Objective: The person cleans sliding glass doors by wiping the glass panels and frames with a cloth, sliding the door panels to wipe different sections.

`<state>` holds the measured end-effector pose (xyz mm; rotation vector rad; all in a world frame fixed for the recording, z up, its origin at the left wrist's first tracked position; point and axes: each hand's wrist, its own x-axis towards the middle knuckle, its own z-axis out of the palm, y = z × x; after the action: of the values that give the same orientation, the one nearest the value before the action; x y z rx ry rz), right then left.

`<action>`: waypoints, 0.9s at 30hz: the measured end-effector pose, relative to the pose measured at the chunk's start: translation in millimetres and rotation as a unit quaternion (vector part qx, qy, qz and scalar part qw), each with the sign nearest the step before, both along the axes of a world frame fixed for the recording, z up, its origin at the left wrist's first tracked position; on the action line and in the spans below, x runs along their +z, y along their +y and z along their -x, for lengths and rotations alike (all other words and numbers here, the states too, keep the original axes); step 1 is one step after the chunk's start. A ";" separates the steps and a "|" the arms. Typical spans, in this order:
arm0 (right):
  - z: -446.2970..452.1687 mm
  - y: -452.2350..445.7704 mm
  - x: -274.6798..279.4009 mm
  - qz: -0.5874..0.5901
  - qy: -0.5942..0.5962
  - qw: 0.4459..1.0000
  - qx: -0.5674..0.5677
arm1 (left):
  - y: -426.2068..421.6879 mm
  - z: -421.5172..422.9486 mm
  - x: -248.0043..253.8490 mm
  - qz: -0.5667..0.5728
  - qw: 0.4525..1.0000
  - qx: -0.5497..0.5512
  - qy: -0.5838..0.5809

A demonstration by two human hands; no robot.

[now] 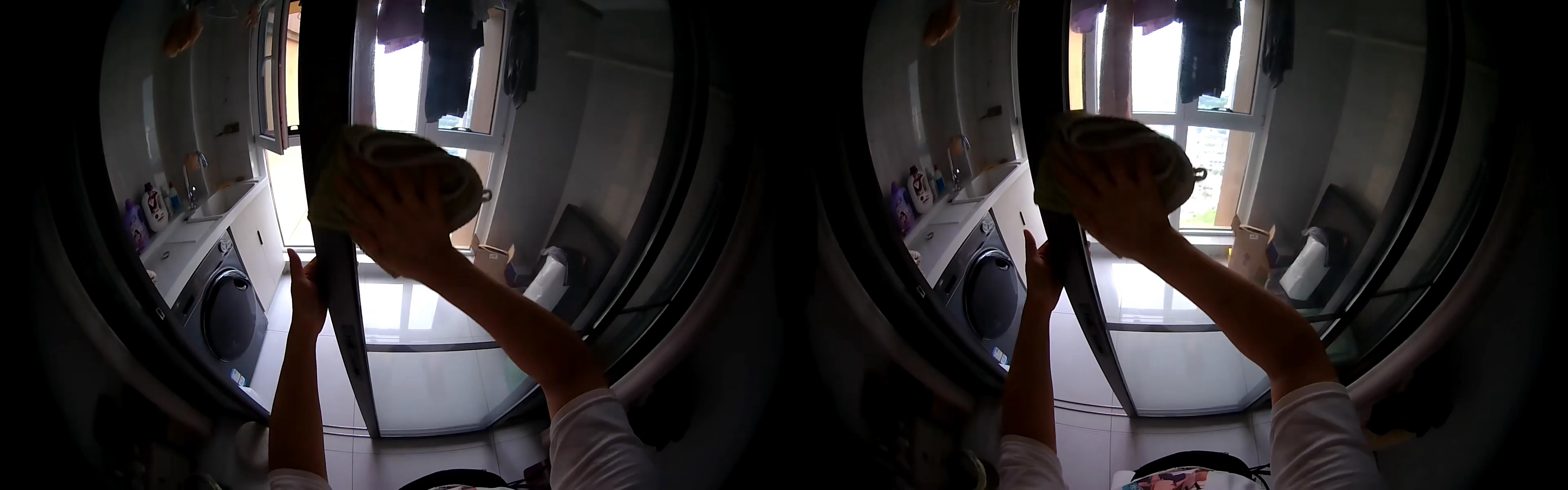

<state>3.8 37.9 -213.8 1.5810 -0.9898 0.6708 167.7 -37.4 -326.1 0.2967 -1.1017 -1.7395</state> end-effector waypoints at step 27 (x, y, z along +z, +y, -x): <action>-25.0 -31.0 128.9 0.138 -0.026 0.987 0.079 | -5.5 21.8 -26.7 0.023 0.990 0.136 -0.025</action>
<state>28.8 7.0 -84.9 1.4106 -0.7760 0.9236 145.9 -42.9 -352.8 0.4432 -1.0808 -1.4693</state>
